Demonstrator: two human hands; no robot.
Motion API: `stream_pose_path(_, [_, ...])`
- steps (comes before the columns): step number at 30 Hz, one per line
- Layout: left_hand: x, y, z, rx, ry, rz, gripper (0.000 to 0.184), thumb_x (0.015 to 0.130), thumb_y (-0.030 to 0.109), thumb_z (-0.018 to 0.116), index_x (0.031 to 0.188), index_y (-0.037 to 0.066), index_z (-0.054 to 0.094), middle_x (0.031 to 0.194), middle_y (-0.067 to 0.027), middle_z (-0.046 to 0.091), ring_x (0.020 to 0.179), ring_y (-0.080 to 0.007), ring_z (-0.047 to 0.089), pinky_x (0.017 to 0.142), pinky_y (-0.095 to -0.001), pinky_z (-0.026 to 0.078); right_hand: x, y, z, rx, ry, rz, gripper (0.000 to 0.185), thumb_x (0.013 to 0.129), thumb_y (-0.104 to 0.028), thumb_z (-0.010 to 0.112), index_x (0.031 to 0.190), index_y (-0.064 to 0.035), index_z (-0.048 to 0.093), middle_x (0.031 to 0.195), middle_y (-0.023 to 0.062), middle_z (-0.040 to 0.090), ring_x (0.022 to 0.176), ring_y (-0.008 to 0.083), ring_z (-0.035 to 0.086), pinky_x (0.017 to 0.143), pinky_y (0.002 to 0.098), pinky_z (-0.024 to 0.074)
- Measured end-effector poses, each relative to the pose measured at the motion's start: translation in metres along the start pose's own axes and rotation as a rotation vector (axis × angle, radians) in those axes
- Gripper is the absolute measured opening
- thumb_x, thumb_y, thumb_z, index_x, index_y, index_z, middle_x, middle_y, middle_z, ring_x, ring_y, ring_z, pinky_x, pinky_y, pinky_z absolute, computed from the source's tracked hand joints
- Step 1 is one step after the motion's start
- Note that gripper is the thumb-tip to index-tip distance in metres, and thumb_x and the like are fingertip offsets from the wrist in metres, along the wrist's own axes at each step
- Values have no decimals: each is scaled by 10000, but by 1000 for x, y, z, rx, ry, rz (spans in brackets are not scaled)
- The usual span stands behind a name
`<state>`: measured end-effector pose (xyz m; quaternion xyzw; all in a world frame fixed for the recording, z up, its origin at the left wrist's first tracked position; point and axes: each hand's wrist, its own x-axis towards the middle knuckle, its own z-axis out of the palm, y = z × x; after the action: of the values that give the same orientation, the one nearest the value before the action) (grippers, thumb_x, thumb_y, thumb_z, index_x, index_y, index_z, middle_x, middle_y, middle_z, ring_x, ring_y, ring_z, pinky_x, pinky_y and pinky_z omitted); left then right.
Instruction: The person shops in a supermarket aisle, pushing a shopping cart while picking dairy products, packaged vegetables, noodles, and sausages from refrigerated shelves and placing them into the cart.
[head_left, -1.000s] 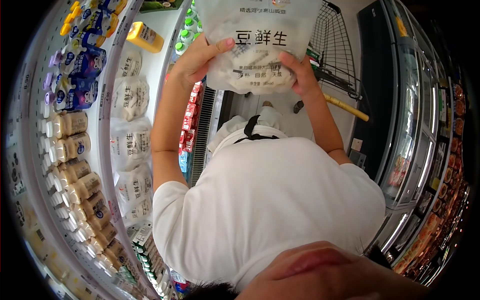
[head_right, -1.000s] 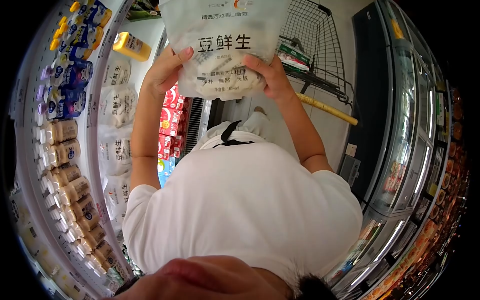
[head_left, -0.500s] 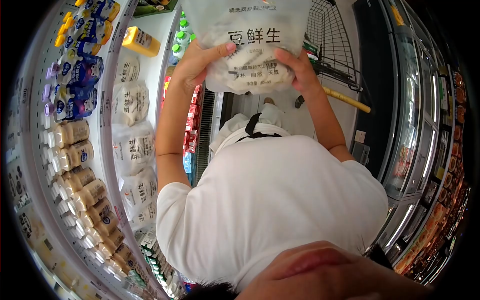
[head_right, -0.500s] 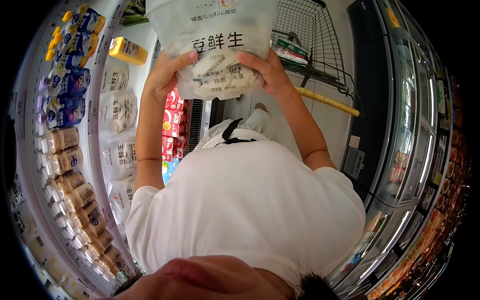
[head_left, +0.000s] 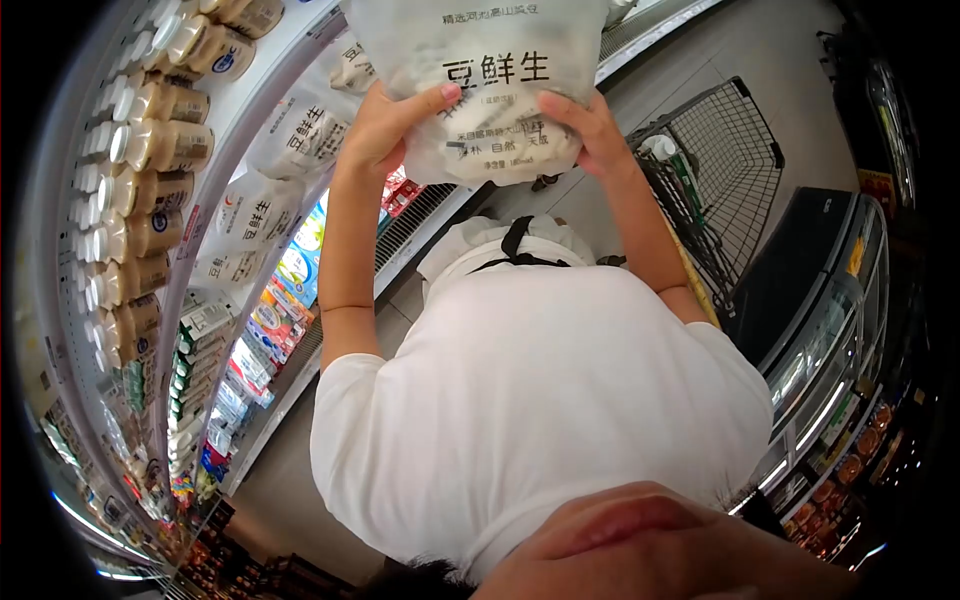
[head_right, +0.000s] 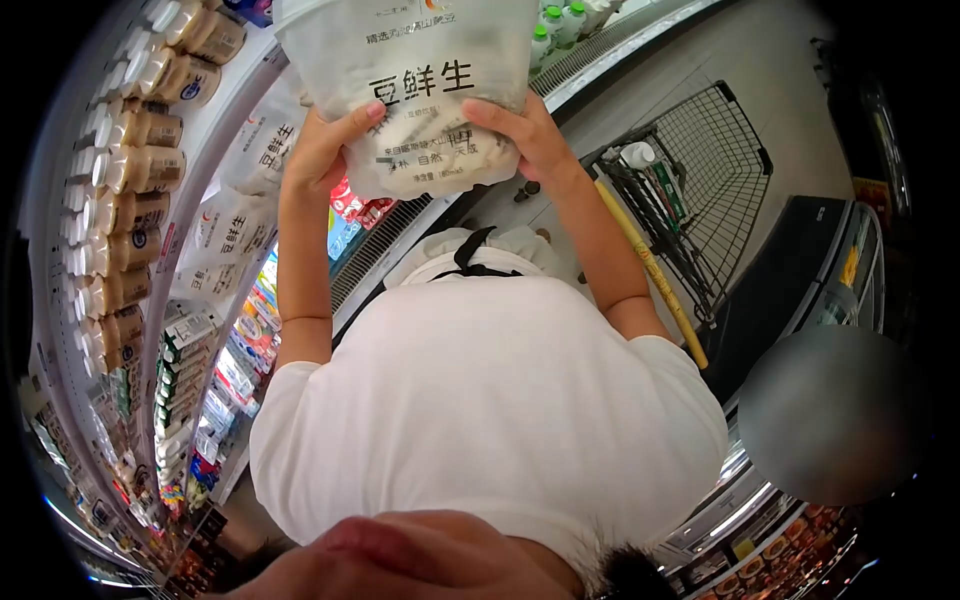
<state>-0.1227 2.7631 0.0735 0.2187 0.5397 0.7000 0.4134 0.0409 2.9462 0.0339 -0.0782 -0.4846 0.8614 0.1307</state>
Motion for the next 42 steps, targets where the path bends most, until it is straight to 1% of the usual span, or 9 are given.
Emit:
stream_pose_path(5, [-81,7,-51,2,311,114,515,774,156,808,1193,-43,584,1124,-141,663,1016,-208,644,891,-336,522,45,28,61,-45,-270,179,521,846,-240,731,1229,55,535,1126,144,634,1002,193,643,840,315,550])
stream_pose_path(11, [-162,4,-67,-33,583,248,482,788,161,795,1179,-38,595,1105,-123,670,1007,-193,643,889,-327,520,64,58,120,-161,-535,301,576,858,-292,693,1282,41,489,1166,142,612,1039,201,625,870,323,535])
stream_pose_path(13, [-177,2,-70,-53,638,271,475,789,157,794,1176,-37,597,1101,-116,671,1007,-188,641,887,-324,519,68,64,133,-154,-599,332,584,856,-300,698,1280,42,488,1160,142,613,1035,202,626,866,325,537])
stream_pose_path(15, [-191,0,-74,-80,684,299,462,790,143,792,1173,-33,602,1099,-108,673,1010,-178,639,890,-316,517,69,70,148,-121,-592,356,576,853,-293,734,1255,52,507,1136,152,625,1008,202,641,846,322,542])
stream_pose_path(18, [-207,0,-74,-102,744,304,462,784,139,796,1171,-29,607,1105,-109,673,1010,-171,639,896,-312,514,69,79,161,-142,-627,376,579,854,-292,732,1262,47,502,1139,153,622,1011,207,641,849,323,542])
stream_pose_path(27, [-219,-9,-88,-139,759,316,463,774,138,807,1166,-17,615,1112,-103,673,1010,-168,640,898,-316,513,65,87,174,-164,-621,432,582,858,-303,722,1266,48,499,1145,155,618,1015,207,640,847,330,544])
stream_pose_path(33, [-206,-9,-98,-127,707,296,469,767,138,812,1165,-10,613,1093,-93,675,996,-163,643,886,-314,515,62,84,169,-161,-555,373,566,863,-304,716,1255,48,510,1133,146,623,1015,201,639,847,326,545])
stream_pose_path(39, [-162,-5,-91,-91,570,243,477,764,136,809,1166,-20,606,1087,-99,677,980,-177,650,886,-313,515,57,64,133,-173,-455,298,579,869,-315,695,1274,42,489,1151,137,617,1011,191,641,844,319,552])
stream_pose_path(42, [-126,-3,-80,-79,430,217,480,770,136,802,1174,-26,599,1085,-108,675,973,-186,653,878,-317,520,48,50,106,-165,-346,232,555,881,-308,685,1267,43,496,1148,136,621,1008,186,642,840,318,555])
